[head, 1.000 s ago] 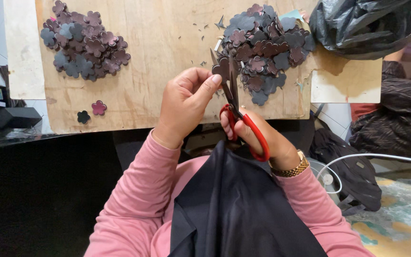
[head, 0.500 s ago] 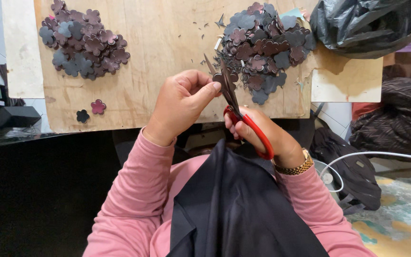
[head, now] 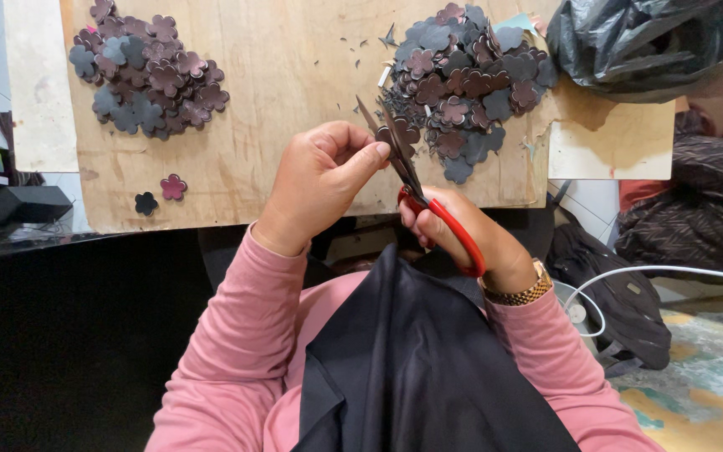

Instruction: The person holds a flower-shaped leather piece in one hand and uses red-handled scissors to trim excess material from its edges, rotating the piece as they cut. They place the trimmed piece on the workbench with piles of similar cut flower shapes and continue with the next piece.

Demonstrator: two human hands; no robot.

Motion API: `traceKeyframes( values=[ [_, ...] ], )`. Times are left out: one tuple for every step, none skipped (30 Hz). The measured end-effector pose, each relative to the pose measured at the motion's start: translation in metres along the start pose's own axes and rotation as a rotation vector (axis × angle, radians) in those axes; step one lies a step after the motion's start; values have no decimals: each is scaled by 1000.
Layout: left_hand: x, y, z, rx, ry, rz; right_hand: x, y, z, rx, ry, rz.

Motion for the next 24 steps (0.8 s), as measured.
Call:
traceKeyframes(
  values=[
    [0,0,0,5,2,1,0,0,0,1,-6,-3],
    [0,0,0,9,5,1,-1,1,0,2,-12,-5],
    [0,0,0,1,11,4,-1,1,1,7,0,0],
    [1,1,0,-6,16,8,-1,2,1,12,13,4],
    [1,1,0,-13,22,12,-1,2,1,18,26,8],
    [1,1,0,-18,21,18,-1,4,1,13,18,18],
    [1,1,0,-22,20,24,-2,6,2,9,9,27],
    [1,1,0,-27,19,28,-3,7,2,4,0,38],
    [1,2,-1,-24,16,27,-4,8,2,2,-13,39],
    [1,4,-1,-22,13,26,-4,10,2,-1,-27,40],
    [1,5,-2,-19,9,25,-5,11,2,-4,-39,40],
    [1,7,-2,-25,9,24,-5,11,2,-4,-55,41],
    [2,8,-3,-31,9,24,-5,12,2,-5,-72,41],
    [2,9,-3,-38,10,24,-5,12,2,-5,-89,41],
    [2,9,-3,-48,13,25,-4,12,2,-6,-81,56],
    [2,8,-4,-59,16,26,-4,13,2,-7,-74,70],
    [2,8,-4,-70,19,26,-3,14,2,-9,-66,85],
    [2,8,-5,-57,14,28,-3,14,2,-20,-60,87],
    [2,8,-5,-44,9,27,-3,15,2,-32,-54,91],
    [2,8,-6,-32,5,27,-3,15,3,-43,-48,94],
    [1,7,-7,-22,6,24,-3,15,3,-36,-46,92],
    [1,7,-8,-12,8,22,-3,14,3,-28,-44,90],
    [1,6,-8,-3,11,19,-3,14,3,-20,-44,88],
    [0,5,-8,-34,13,39,-4,14,4,-7,-49,78]
  ],
)
Point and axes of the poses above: each hand's wrist, its own x-axis away from the middle knuckle, its own y-axis out of the palm, z = x × y, the point moved 1 cm from there along -x, towards the middle knuckle, and after that the axes turned 13 degrees about x, right-handed, at the moved point
